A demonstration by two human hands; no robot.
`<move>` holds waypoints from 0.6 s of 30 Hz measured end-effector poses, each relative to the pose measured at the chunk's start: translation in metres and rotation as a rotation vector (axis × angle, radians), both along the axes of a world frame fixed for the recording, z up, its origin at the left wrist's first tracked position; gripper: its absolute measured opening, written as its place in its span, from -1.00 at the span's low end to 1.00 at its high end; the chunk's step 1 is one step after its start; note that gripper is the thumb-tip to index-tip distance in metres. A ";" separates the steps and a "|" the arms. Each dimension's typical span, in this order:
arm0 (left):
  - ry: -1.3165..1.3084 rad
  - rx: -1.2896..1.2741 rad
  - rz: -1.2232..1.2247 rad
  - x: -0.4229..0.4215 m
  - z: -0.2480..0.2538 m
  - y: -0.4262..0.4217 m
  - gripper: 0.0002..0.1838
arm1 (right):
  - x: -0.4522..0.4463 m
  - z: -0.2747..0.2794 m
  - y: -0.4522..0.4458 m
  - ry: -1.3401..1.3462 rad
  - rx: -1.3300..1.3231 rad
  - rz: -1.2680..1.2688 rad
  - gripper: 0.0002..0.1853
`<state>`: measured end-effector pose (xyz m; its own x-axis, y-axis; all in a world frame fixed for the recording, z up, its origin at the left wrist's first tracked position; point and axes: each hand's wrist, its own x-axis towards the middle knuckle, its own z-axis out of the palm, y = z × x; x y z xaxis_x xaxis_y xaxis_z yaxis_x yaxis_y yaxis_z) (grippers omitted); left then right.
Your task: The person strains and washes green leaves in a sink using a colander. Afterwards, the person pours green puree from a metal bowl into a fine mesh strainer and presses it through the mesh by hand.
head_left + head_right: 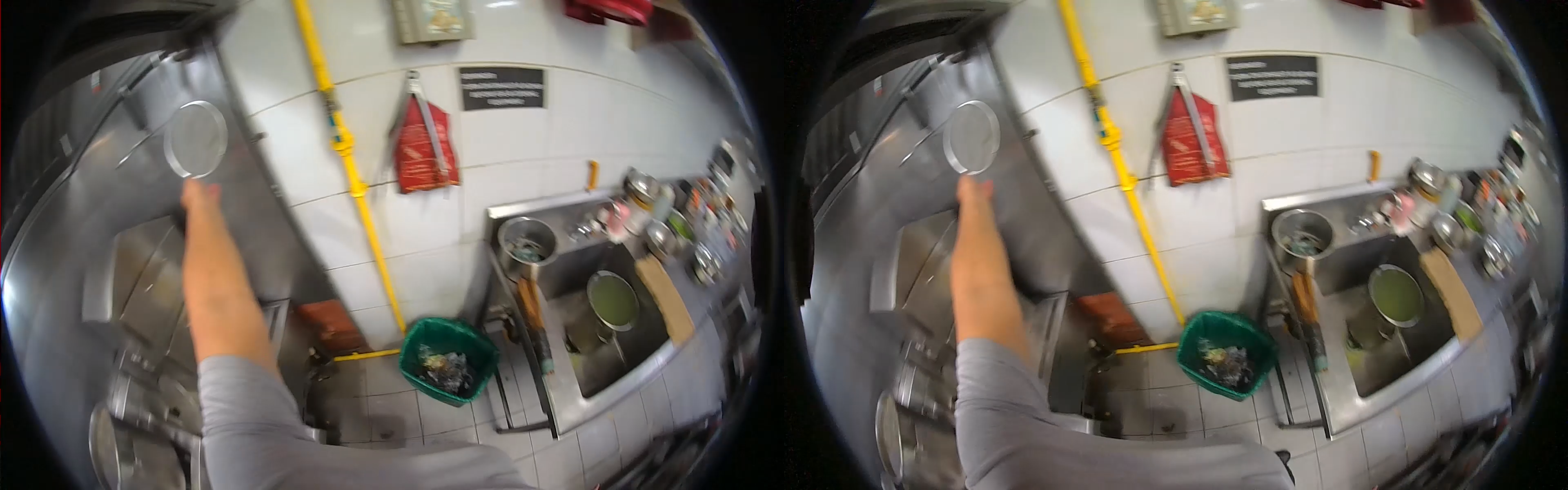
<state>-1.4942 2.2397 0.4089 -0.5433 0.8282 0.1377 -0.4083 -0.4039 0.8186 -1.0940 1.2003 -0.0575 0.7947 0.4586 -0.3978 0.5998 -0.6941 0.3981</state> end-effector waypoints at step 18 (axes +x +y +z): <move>-0.769 0.420 -1.249 -0.021 0.093 0.196 -0.78 | -0.147 -0.154 -0.066 0.046 0.517 -1.450 -0.28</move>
